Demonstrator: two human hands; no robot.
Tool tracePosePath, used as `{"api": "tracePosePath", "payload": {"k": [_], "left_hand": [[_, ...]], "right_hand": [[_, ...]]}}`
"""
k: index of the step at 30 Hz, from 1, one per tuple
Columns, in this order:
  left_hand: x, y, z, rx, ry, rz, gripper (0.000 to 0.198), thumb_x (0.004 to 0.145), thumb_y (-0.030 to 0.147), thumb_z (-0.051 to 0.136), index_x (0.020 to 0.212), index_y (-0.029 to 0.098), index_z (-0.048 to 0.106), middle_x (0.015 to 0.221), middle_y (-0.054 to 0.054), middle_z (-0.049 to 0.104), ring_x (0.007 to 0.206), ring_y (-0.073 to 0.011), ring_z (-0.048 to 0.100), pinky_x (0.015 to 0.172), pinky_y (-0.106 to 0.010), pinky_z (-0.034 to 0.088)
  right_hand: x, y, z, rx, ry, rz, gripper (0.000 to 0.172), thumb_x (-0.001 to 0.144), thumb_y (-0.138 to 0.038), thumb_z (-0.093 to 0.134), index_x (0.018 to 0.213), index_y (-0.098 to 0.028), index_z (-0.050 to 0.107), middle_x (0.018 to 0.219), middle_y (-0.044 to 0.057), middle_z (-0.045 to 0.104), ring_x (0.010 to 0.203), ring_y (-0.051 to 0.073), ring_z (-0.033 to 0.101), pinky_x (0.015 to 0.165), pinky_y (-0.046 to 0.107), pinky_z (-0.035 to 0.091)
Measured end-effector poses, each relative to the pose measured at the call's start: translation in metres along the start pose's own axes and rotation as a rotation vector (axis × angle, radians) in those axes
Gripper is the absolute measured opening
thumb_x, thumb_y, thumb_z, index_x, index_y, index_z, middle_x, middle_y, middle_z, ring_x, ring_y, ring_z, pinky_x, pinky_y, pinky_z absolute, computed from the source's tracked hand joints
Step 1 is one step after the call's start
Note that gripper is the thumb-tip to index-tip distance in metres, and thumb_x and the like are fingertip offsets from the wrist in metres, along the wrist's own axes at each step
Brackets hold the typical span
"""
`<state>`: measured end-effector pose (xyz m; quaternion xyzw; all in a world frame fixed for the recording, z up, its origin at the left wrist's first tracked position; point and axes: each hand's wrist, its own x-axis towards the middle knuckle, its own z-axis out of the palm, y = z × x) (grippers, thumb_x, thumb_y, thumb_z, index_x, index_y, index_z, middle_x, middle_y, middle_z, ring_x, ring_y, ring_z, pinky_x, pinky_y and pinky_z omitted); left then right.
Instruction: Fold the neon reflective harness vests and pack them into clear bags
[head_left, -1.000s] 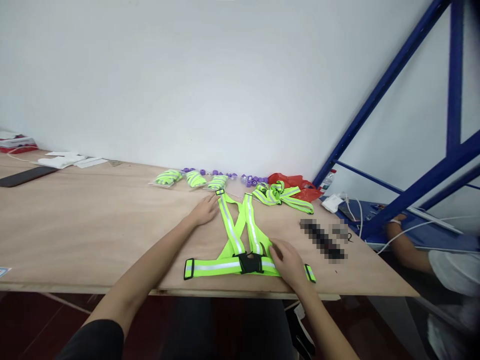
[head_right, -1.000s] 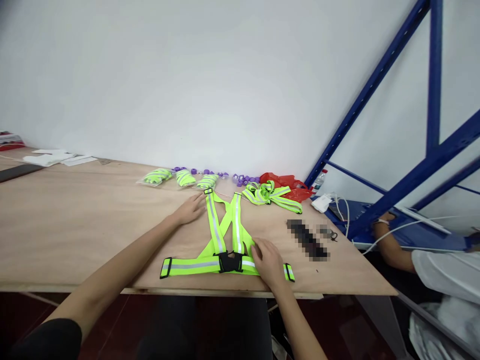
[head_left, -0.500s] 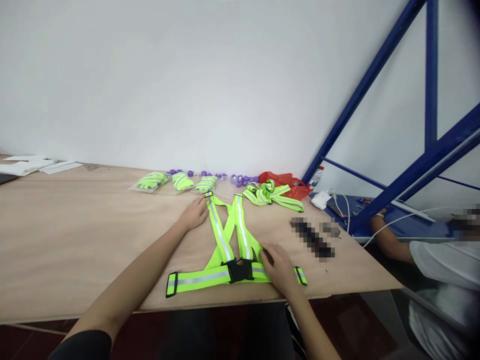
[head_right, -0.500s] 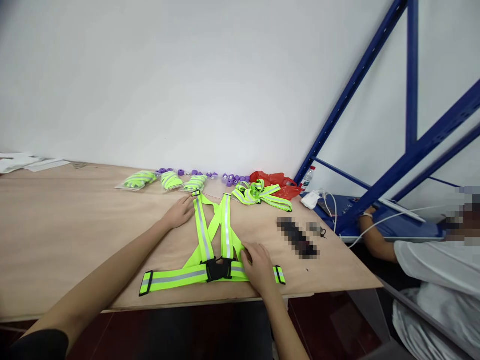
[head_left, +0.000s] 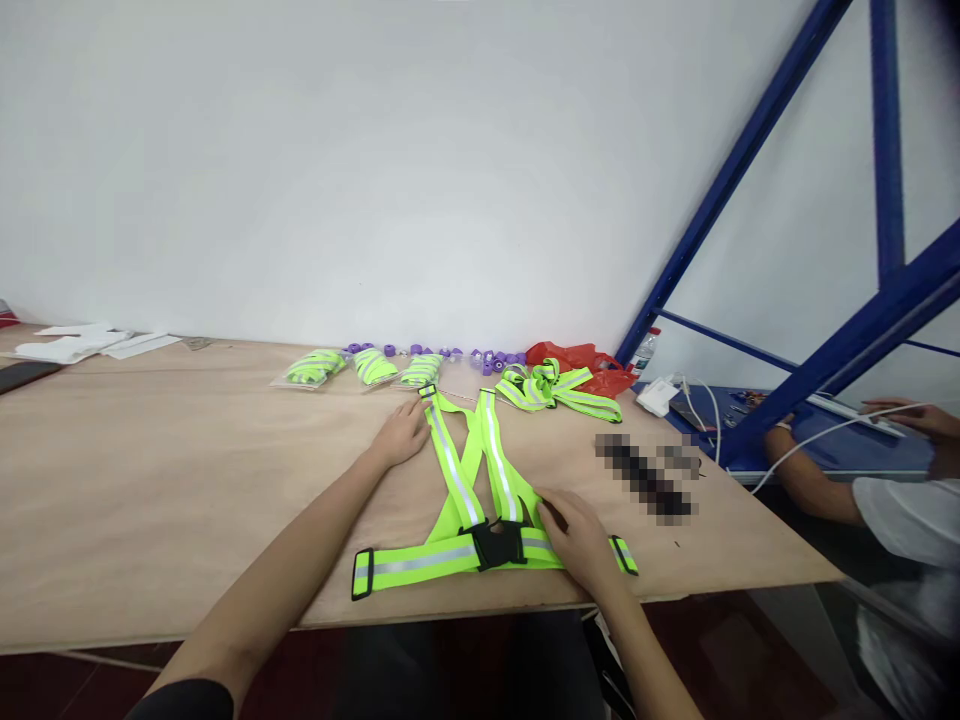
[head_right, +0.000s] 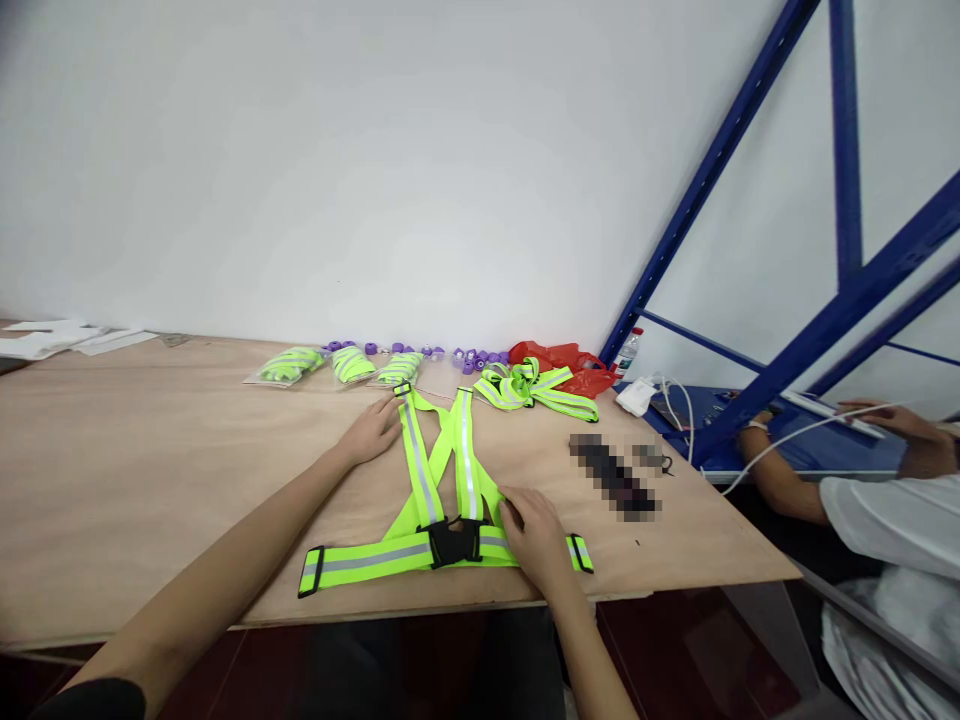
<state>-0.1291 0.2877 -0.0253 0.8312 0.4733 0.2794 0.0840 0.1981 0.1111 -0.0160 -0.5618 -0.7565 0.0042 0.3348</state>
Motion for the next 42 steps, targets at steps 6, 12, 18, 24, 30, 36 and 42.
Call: {"api": "tracePosePath", "payload": {"k": [6,12,18,24,30,36,42], "left_hand": [[0.0,0.002,0.001,0.015,0.01,-0.009,0.054,0.093,0.032,0.046,0.146,0.021,0.041,0.153,-0.014,0.04,0.139,-0.0339,0.039,0.112,-0.054,0.036],[0.004,0.002,0.002,0.043,0.01,-0.045,0.054,0.094,0.033,0.044,0.146,0.02,0.04,0.157,-0.015,0.033,0.142,-0.0354,0.034,0.112,-0.055,0.035],[0.007,0.002,0.005,0.064,-0.006,-0.071,0.054,0.095,0.036,0.044,0.146,0.021,0.04,0.156,-0.015,0.034,0.141,-0.0357,0.035,0.113,-0.054,0.034],[0.006,0.0,0.004,0.087,-0.021,-0.068,0.054,0.095,0.039,0.043,0.147,0.023,0.039,0.156,-0.013,0.035,0.14,-0.0348,0.037,0.112,-0.054,0.035],[0.016,-0.003,0.004,0.127,-0.023,-0.109,0.061,0.096,0.039,0.042,0.152,0.02,0.031,0.162,-0.014,0.024,0.145,-0.0362,0.031,0.112,-0.053,0.034],[0.03,-0.006,0.009,0.158,-0.046,-0.128,0.062,0.098,0.043,0.037,0.154,0.02,0.029,0.163,-0.011,0.024,0.148,-0.0385,0.023,0.112,-0.055,0.031],[0.032,-0.011,0.013,0.169,-0.086,-0.109,0.061,0.099,0.047,0.033,0.154,0.022,0.032,0.161,-0.01,0.03,0.146,-0.0345,0.028,0.113,-0.053,0.029]], "right_hand": [[-0.001,0.002,0.001,0.016,-0.034,0.017,0.026,0.094,-0.028,0.048,0.108,-0.022,0.069,0.105,0.009,0.074,0.098,0.027,0.068,0.089,0.043,0.055],[0.001,0.005,0.001,0.027,-0.025,0.015,0.026,0.095,-0.03,0.048,0.108,-0.022,0.069,0.105,0.01,0.074,0.098,0.027,0.068,0.088,0.043,0.056],[0.002,0.002,-0.002,0.034,-0.03,0.019,0.028,0.095,-0.029,0.047,0.108,-0.022,0.07,0.102,0.009,0.075,0.096,0.027,0.069,0.087,0.041,0.056],[0.0,-0.002,-0.004,0.04,-0.033,0.045,0.028,0.094,-0.028,0.048,0.11,-0.022,0.07,0.105,0.009,0.074,0.098,0.026,0.068,0.088,0.042,0.056],[0.0,-0.001,-0.003,0.05,-0.043,0.046,0.028,0.094,-0.027,0.048,0.111,-0.021,0.069,0.106,0.01,0.074,0.098,0.027,0.068,0.088,0.043,0.055],[-0.001,0.002,-0.002,0.056,-0.053,0.066,0.028,0.094,-0.029,0.048,0.111,-0.022,0.068,0.108,0.01,0.073,0.1,0.027,0.067,0.089,0.043,0.055],[-0.001,0.004,0.0,0.05,-0.058,0.063,0.027,0.094,-0.03,0.048,0.111,-0.022,0.068,0.108,0.01,0.073,0.1,0.027,0.067,0.089,0.042,0.055]]}}
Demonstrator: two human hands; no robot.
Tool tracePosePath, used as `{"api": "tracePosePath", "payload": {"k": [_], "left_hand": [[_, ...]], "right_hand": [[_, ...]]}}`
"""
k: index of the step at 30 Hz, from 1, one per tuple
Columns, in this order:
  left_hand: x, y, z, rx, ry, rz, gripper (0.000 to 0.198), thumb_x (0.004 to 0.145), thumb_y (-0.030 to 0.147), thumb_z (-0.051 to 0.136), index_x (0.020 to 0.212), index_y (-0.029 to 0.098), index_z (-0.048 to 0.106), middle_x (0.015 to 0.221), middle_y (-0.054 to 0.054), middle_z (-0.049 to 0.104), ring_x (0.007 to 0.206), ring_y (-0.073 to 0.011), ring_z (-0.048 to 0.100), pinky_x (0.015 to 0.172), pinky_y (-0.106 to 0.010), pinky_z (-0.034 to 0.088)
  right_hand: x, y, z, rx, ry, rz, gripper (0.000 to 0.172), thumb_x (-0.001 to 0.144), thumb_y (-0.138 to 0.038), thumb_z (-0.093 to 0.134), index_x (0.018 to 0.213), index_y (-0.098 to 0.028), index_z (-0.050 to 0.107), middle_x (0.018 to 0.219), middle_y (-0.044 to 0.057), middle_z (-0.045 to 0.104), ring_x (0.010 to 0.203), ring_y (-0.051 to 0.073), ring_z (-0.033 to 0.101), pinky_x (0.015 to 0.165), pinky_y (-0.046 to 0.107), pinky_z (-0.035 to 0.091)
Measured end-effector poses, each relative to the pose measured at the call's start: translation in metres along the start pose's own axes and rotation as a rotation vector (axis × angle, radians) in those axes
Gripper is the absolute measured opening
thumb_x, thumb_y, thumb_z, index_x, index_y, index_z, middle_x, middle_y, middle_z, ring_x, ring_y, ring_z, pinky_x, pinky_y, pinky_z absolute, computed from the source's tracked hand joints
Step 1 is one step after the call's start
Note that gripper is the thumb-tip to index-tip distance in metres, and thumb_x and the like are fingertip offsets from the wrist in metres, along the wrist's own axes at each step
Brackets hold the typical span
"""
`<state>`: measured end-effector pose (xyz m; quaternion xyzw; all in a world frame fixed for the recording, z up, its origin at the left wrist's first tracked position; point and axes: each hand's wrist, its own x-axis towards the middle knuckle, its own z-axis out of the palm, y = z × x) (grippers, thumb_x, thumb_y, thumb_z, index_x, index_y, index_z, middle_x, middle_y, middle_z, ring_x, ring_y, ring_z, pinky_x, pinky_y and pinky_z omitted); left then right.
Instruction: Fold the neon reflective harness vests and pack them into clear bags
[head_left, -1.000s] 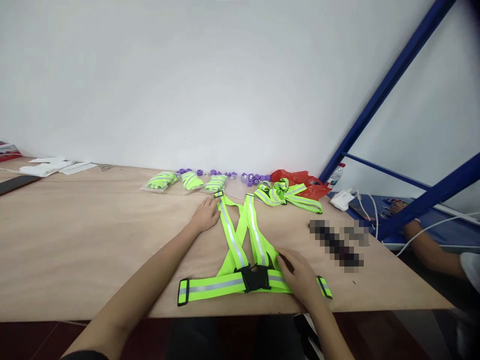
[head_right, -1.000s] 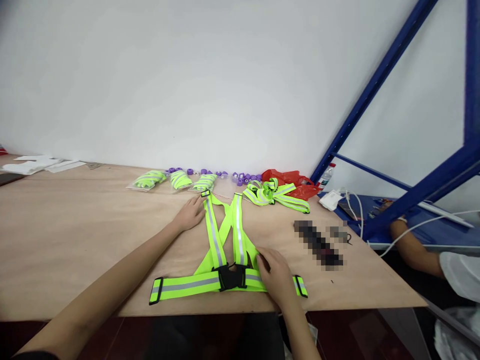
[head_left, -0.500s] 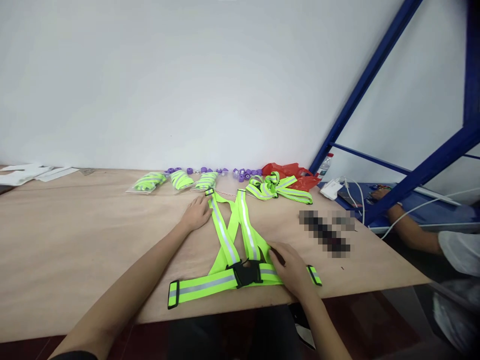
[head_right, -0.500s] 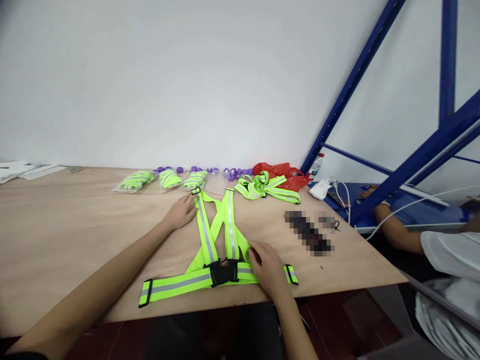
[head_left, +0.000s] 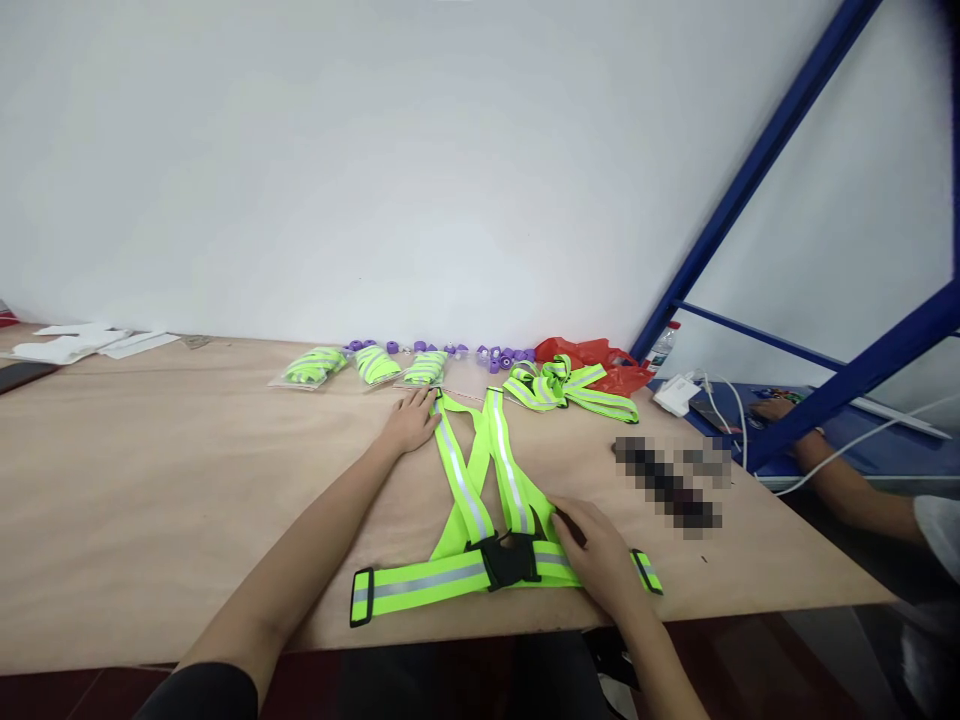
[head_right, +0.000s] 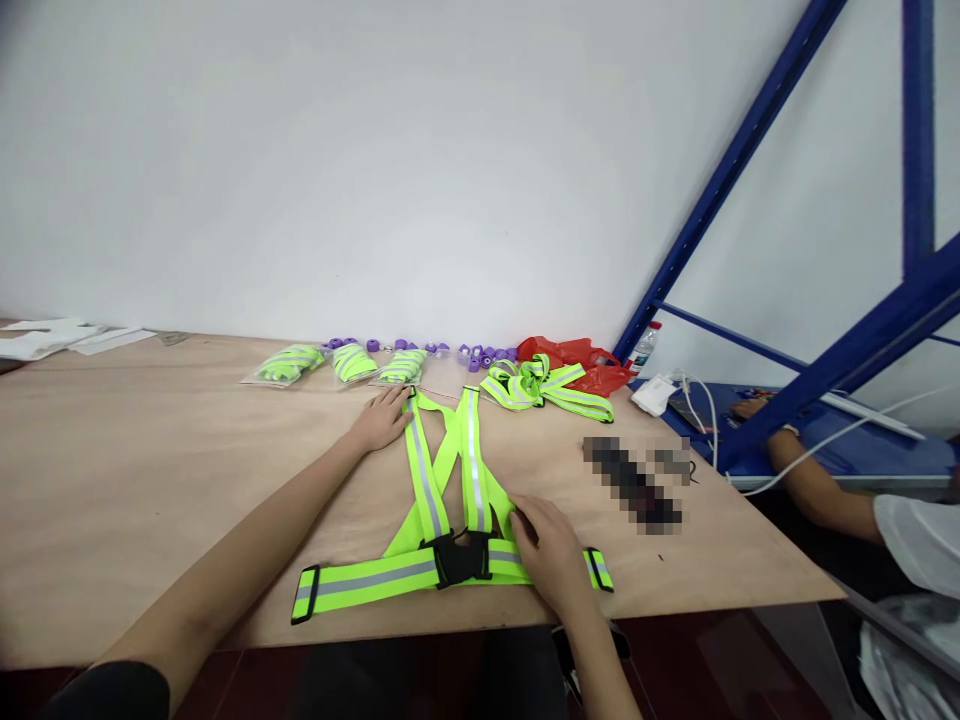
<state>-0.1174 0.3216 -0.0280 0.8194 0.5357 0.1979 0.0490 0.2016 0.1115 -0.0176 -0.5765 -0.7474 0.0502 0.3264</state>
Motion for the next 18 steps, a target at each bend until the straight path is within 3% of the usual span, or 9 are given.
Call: {"api": "tracePosePath", "payload": {"k": [18], "left_hand": [[-0.0001,0.002,-0.0029,0.057,-0.02,-0.013,0.062,0.097,0.045,0.036,0.154,0.021,0.031,0.16,-0.012,0.031,0.142,-0.0336,0.036,0.112,-0.051,0.032]], "right_hand": [[0.001,-0.0029,-0.0009,-0.006,0.011,-0.013,0.027,0.095,-0.029,0.047,0.112,-0.023,0.068,0.107,0.009,0.073,0.101,0.027,0.067,0.089,0.043,0.055]]}}
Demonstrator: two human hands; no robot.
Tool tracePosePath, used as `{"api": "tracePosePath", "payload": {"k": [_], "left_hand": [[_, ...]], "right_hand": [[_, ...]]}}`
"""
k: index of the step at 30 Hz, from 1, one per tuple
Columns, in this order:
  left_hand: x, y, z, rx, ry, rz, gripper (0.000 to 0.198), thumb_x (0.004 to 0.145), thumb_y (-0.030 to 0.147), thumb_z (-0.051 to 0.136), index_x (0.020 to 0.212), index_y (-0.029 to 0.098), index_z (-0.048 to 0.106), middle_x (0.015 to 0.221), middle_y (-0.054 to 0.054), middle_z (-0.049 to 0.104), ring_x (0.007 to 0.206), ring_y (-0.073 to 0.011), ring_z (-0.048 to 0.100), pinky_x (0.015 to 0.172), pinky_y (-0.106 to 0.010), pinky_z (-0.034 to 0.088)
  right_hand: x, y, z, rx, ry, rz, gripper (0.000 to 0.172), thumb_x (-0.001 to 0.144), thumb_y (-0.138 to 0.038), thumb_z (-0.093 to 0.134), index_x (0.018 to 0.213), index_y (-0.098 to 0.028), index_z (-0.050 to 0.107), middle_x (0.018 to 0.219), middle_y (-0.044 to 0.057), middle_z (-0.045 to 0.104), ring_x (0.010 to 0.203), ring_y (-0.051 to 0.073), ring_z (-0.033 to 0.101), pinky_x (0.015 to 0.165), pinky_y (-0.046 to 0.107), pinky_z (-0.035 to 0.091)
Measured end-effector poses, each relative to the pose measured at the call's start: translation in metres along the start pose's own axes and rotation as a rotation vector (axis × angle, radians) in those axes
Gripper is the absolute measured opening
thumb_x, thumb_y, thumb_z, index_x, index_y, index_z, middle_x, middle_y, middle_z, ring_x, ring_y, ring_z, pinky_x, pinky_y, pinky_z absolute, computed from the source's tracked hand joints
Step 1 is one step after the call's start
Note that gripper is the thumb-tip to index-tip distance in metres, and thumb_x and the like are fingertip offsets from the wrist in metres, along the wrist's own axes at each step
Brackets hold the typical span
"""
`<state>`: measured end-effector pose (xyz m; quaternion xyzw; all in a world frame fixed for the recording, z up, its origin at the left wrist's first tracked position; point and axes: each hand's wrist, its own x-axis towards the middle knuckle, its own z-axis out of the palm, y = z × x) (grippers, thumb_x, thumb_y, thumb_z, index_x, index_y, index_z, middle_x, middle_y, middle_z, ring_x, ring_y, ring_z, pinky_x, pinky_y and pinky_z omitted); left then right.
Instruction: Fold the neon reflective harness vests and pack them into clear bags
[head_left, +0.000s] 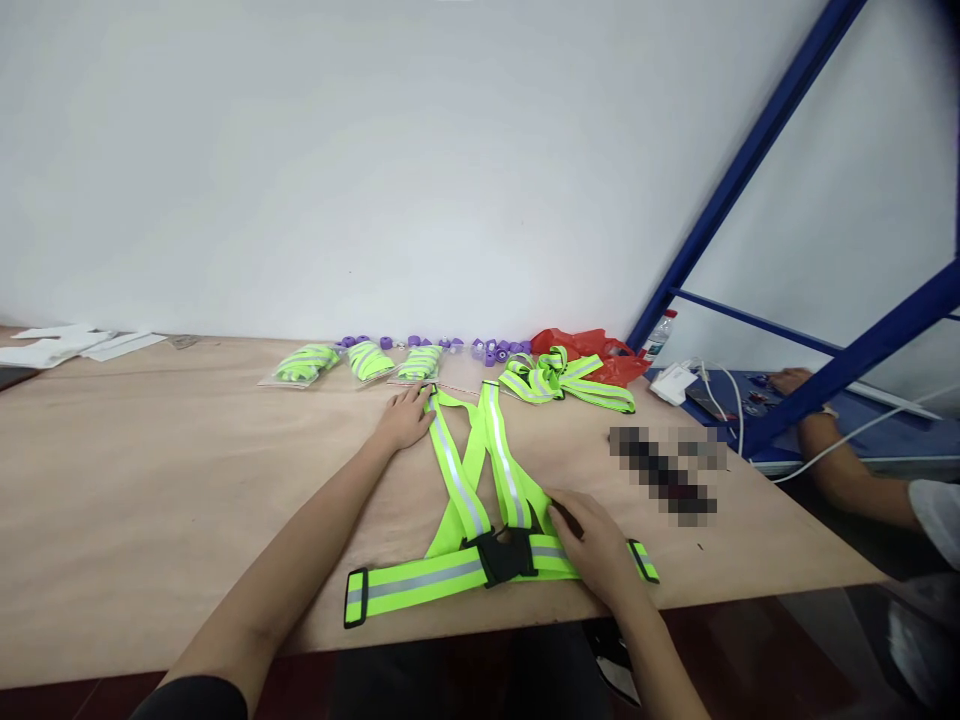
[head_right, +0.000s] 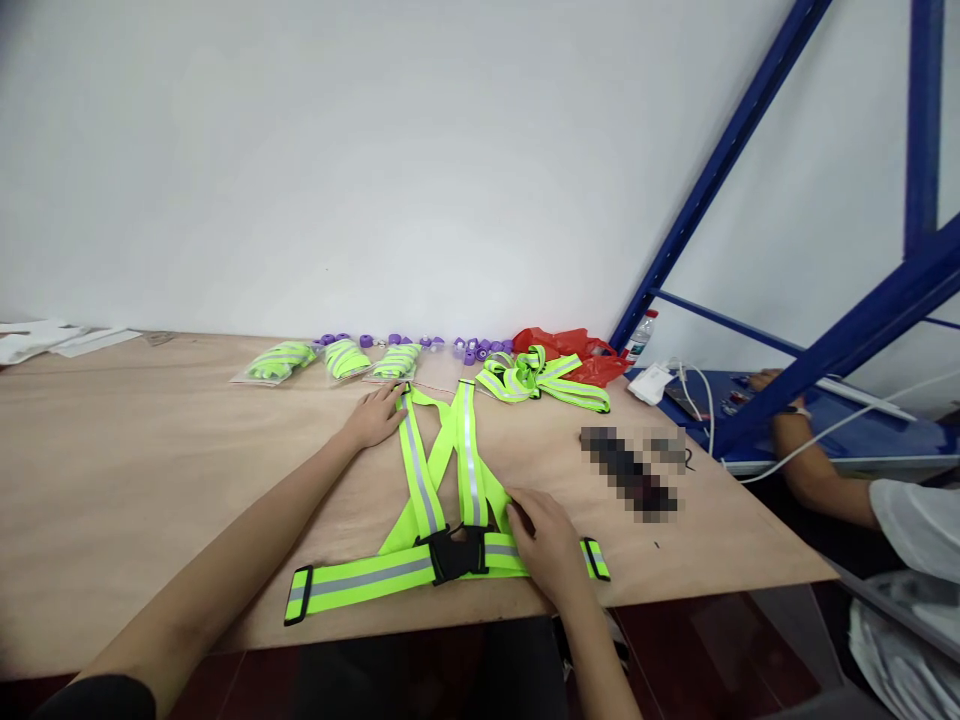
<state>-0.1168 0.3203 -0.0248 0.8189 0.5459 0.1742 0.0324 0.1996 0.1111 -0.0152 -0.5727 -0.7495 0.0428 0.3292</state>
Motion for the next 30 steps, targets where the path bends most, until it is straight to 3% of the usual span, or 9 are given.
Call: {"api": "tracePosePath", "payload": {"k": [22,30], "left_hand": [[0.003,-0.0046,0.0025,-0.052,-0.008,0.011,0.062,0.096,0.045,0.037,0.153,0.019,0.033,0.161,-0.014,0.03,0.142,-0.0357,0.036,0.115,-0.052,0.027],[-0.0016,-0.0034,-0.0027,-0.121,0.048,0.067,0.056,0.094,0.036,0.042,0.147,0.019,0.042,0.156,-0.011,0.038,0.138,-0.0316,0.043,0.113,-0.046,0.036]], "right_hand": [[-0.0003,-0.0066,-0.0019,0.014,-0.014,0.071,0.028,0.093,-0.025,0.047,0.111,-0.023,0.07,0.108,0.008,0.073,0.102,0.025,0.065,0.092,0.041,0.051],[-0.0005,-0.0065,-0.0017,0.009,-0.004,0.036,0.028,0.094,-0.026,0.047,0.11,-0.022,0.069,0.107,0.008,0.073,0.101,0.025,0.066,0.092,0.042,0.052]]}}
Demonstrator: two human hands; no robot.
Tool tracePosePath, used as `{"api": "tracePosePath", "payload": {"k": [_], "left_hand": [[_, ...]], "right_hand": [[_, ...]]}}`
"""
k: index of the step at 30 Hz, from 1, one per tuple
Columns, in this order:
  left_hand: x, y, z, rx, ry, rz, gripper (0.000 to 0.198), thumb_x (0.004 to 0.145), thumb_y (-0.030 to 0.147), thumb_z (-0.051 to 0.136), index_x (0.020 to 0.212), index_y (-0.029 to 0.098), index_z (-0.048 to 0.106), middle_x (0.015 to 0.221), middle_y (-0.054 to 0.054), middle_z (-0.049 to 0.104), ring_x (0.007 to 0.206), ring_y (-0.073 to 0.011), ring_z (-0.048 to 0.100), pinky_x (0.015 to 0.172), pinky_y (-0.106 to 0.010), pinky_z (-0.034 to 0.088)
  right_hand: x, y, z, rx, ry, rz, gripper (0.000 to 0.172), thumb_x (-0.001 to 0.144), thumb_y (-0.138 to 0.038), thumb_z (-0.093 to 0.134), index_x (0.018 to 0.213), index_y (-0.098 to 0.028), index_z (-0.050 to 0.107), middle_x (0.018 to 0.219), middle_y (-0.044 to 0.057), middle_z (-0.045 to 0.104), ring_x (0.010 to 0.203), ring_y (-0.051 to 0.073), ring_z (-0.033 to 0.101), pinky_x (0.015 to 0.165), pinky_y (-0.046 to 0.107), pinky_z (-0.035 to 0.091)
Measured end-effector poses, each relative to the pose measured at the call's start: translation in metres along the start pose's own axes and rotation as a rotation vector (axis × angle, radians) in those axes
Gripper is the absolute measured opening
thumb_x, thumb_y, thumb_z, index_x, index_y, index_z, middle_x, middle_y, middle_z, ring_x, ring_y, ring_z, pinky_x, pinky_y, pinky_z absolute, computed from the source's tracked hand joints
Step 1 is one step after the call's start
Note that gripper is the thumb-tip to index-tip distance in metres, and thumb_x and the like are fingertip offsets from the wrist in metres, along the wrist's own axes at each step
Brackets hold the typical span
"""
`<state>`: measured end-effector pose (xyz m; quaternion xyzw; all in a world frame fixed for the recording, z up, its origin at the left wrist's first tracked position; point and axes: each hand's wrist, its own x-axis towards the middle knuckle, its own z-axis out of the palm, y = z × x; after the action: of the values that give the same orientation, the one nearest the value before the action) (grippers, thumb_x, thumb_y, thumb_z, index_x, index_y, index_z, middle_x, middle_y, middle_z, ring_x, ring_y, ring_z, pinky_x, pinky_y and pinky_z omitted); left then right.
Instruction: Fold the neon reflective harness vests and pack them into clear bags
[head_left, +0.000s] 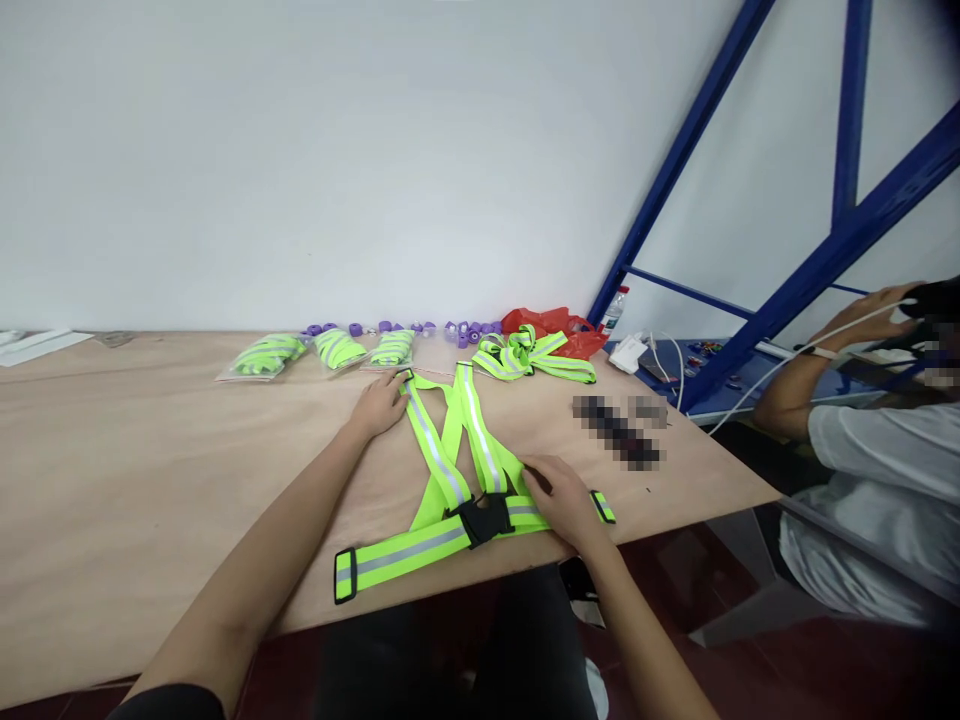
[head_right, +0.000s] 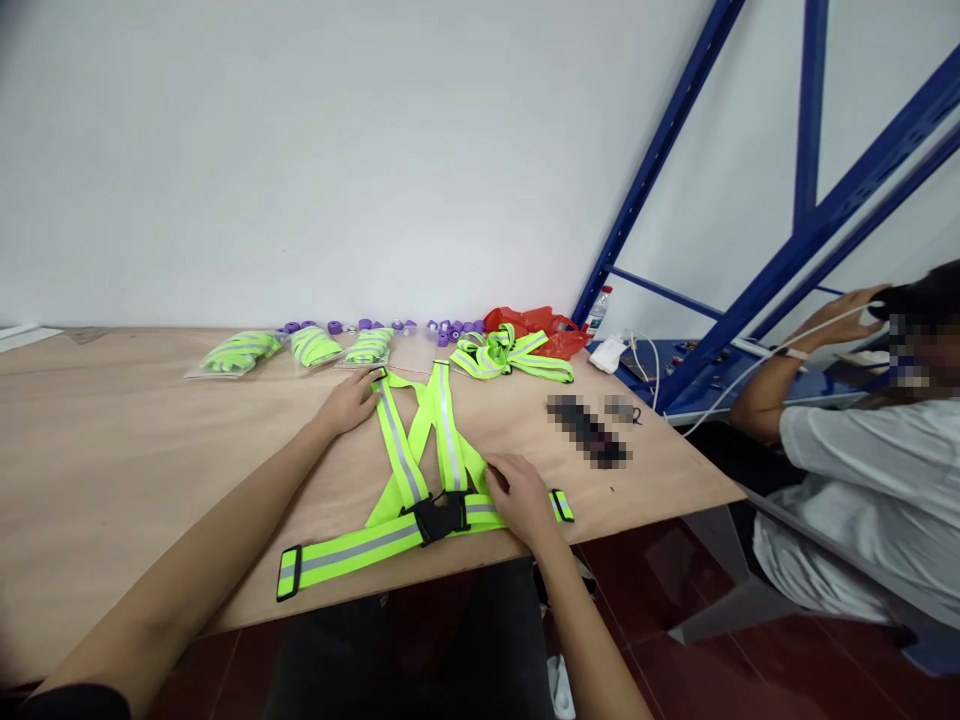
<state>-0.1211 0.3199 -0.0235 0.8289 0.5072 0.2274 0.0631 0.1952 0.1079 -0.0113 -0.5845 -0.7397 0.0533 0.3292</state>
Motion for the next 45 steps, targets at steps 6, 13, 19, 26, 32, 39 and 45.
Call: {"api": "tracePosePath", "payload": {"k": [6,13,19,26,32,39,45], "left_hand": [[-0.001,0.001,0.0,-0.014,0.042,0.002,0.051,0.092,0.03,0.045,0.143,0.02,0.048,0.15,-0.009,0.046,0.134,-0.0278,0.047,0.112,-0.043,0.039],[-0.001,0.002,0.004,-0.005,0.031,-0.051,0.052,0.093,0.032,0.046,0.145,0.027,0.046,0.137,-0.009,0.057,0.131,-0.0316,0.047,0.111,-0.05,0.035],[-0.001,0.001,0.002,-0.031,0.021,-0.021,0.054,0.092,0.031,0.048,0.147,0.027,0.045,0.134,-0.01,0.059,0.127,-0.0315,0.051,0.109,-0.048,0.038],[-0.002,0.0,0.001,-0.085,0.042,0.01,0.056,0.089,0.027,0.051,0.145,0.023,0.048,0.137,-0.013,0.055,0.127,-0.0321,0.051,0.107,-0.048,0.041],[-0.002,0.004,0.001,-0.232,0.049,0.073,0.058,0.088,0.025,0.054,0.146,0.025,0.047,0.141,-0.01,0.056,0.13,-0.0287,0.051,0.111,-0.045,0.04],[0.02,0.003,0.011,-0.788,0.061,-0.059,0.063,0.09,0.031,0.055,0.15,0.019,0.038,0.129,-0.011,0.066,0.112,-0.0257,0.066,0.099,-0.042,0.052],[0.038,-0.001,0.016,-0.799,0.108,-0.121,0.043,0.087,0.035,0.059,0.126,0.019,0.064,0.121,-0.01,0.071,0.109,-0.0287,0.066,0.101,-0.046,0.05]], "right_hand": [[0.01,0.002,-0.002,-0.049,0.015,-0.016,0.027,0.093,-0.03,0.048,0.108,-0.023,0.07,0.109,0.009,0.073,0.101,0.027,0.068,0.089,0.043,0.056],[0.063,-0.008,-0.007,-0.123,0.121,-0.15,0.028,0.096,-0.034,0.047,0.109,-0.024,0.07,0.108,0.009,0.073,0.101,0.025,0.068,0.091,0.039,0.053],[0.134,-0.008,0.021,-0.053,-0.081,-0.197,0.025,0.093,-0.028,0.049,0.103,-0.026,0.072,0.107,0.004,0.075,0.1,0.022,0.069,0.084,0.034,0.054],[0.175,-0.005,0.081,0.023,-0.114,-0.3,0.022,0.09,-0.021,0.051,0.098,-0.022,0.072,0.102,0.006,0.075,0.096,0.022,0.068,0.084,0.035,0.053],[0.164,0.006,0.1,0.061,-0.111,-0.302,0.02,0.089,-0.017,0.053,0.096,-0.021,0.072,0.102,0.007,0.074,0.099,0.023,0.066,0.089,0.038,0.051],[0.165,0.005,0.1,0.043,-0.143,-0.328,0.022,0.089,-0.014,0.055,0.1,-0.022,0.071,0.104,0.006,0.074,0.101,0.024,0.064,0.09,0.04,0.05],[0.163,0.006,0.099,0.031,-0.186,-0.387,0.028,0.09,-0.011,0.054,0.107,-0.024,0.071,0.111,0.004,0.074,0.105,0.024,0.063,0.093,0.041,0.049]]}}
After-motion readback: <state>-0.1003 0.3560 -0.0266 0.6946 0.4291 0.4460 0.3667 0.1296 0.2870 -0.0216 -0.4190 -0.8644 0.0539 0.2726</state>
